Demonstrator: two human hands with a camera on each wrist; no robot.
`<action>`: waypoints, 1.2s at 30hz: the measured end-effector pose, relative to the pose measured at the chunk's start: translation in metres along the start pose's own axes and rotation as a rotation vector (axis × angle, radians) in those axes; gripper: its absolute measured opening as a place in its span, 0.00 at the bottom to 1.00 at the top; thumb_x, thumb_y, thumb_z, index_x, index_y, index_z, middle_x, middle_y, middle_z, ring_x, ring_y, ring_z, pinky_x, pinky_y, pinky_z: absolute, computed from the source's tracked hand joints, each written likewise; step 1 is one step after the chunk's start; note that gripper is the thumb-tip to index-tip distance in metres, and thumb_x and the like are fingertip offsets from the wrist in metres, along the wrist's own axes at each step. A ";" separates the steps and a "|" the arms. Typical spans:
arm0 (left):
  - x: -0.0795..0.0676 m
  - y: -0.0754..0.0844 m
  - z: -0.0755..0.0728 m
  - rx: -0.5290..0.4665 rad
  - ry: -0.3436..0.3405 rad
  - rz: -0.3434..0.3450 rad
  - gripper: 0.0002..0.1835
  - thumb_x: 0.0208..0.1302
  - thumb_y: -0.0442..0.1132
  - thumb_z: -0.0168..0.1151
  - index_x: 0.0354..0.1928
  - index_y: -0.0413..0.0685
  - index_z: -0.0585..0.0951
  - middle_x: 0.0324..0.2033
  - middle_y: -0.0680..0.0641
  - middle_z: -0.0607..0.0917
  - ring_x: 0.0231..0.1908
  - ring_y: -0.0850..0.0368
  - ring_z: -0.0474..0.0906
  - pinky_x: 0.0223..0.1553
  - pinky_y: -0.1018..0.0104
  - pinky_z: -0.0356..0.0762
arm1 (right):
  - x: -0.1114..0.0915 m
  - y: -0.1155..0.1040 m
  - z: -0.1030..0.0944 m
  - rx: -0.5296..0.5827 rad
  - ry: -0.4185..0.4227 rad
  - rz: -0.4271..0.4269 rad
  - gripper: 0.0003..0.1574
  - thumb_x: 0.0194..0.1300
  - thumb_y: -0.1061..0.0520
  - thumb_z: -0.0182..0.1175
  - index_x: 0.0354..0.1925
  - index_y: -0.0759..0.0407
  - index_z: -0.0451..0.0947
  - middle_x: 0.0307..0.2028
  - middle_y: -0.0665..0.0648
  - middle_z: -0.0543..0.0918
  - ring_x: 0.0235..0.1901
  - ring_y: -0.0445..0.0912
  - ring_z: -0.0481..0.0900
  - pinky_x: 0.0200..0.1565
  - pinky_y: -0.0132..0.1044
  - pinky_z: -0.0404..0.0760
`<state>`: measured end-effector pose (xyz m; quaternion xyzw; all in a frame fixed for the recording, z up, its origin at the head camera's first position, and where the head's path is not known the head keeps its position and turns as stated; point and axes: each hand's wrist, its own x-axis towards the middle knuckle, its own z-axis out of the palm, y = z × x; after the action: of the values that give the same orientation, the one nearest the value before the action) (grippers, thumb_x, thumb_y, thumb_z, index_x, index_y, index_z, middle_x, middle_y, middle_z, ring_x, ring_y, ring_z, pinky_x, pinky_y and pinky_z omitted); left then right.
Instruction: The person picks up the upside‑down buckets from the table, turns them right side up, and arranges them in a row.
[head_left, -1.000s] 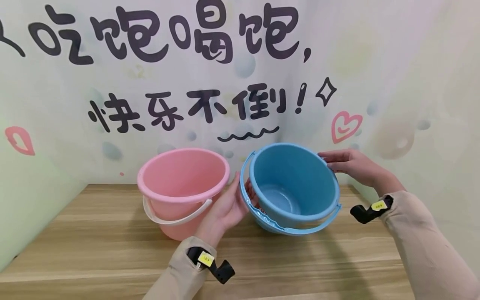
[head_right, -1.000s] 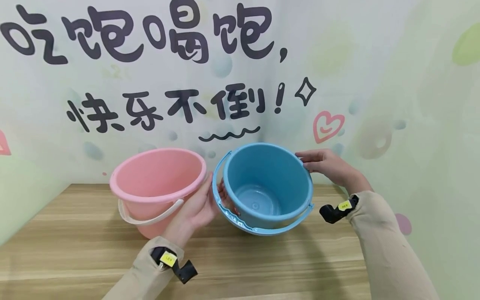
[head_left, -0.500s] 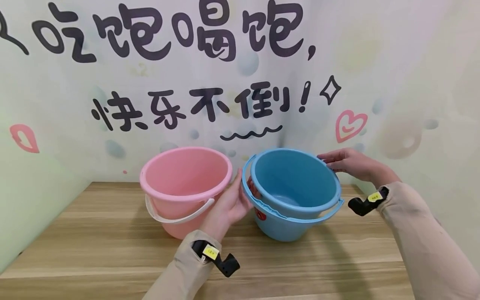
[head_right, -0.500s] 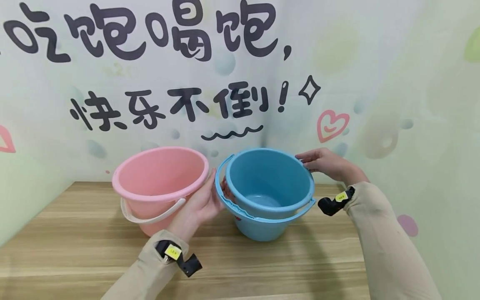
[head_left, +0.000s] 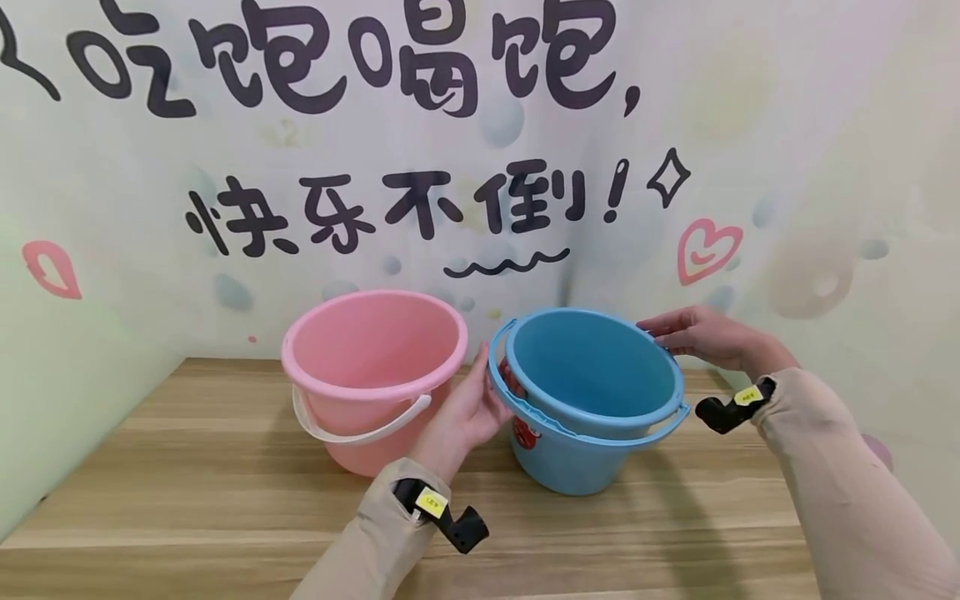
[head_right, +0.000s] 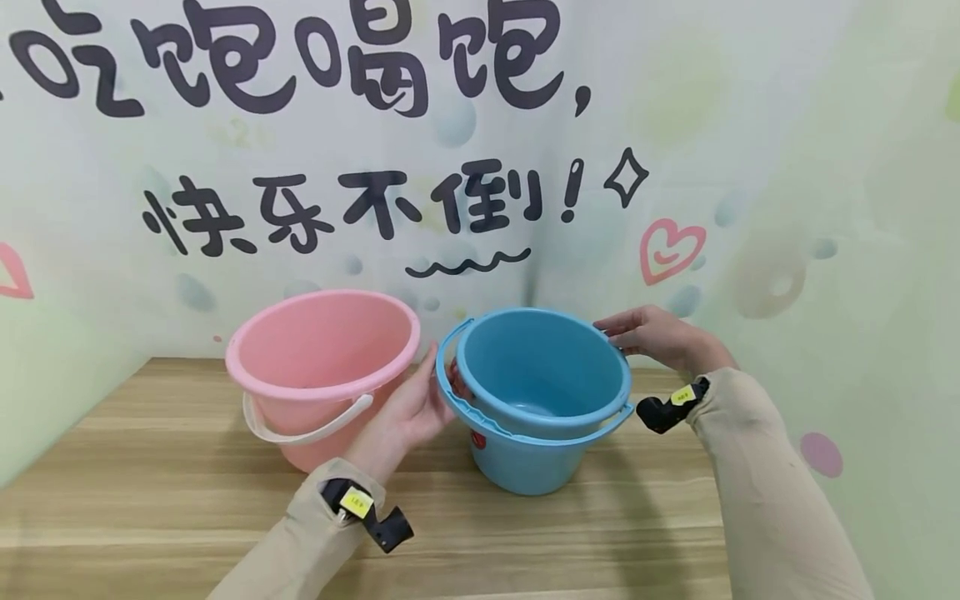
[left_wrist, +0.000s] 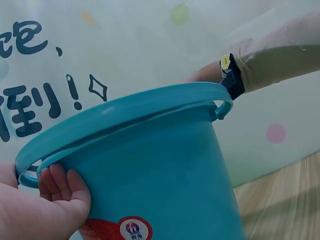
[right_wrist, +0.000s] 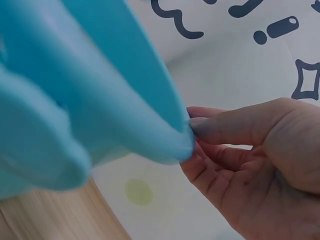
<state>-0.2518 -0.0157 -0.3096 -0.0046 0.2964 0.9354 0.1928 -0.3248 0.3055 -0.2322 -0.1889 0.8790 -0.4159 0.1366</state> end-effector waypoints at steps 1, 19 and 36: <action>0.000 0.000 0.000 0.005 -0.006 0.002 0.25 0.65 0.57 0.47 0.61 0.56 0.70 0.61 0.48 0.69 0.53 0.57 0.71 0.50 0.64 0.72 | 0.000 0.001 0.000 -0.002 0.004 -0.002 0.31 0.66 0.61 0.53 0.63 0.72 0.58 0.58 0.71 0.67 0.52 0.59 0.73 0.49 0.44 0.74; 0.008 -0.008 -0.017 0.039 0.007 -0.008 0.20 0.63 0.59 0.50 0.34 0.49 0.75 0.26 0.54 0.76 0.31 0.63 0.73 0.42 0.72 0.73 | -0.001 0.012 0.007 0.009 0.049 -0.013 0.29 0.68 0.60 0.51 0.62 0.73 0.59 0.56 0.73 0.69 0.50 0.57 0.74 0.47 0.40 0.76; 0.021 -0.019 -0.040 0.084 0.139 0.051 0.15 0.63 0.53 0.53 0.28 0.50 0.74 0.30 0.49 0.70 0.36 0.57 0.67 0.40 0.70 0.64 | -0.001 0.012 0.009 -0.008 0.106 -0.013 0.32 0.66 0.55 0.54 0.62 0.71 0.61 0.56 0.71 0.70 0.50 0.58 0.74 0.49 0.45 0.74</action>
<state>-0.2689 -0.0161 -0.3557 -0.0539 0.3482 0.9241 0.1480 -0.3228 0.3072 -0.2471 -0.1730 0.8855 -0.4226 0.0862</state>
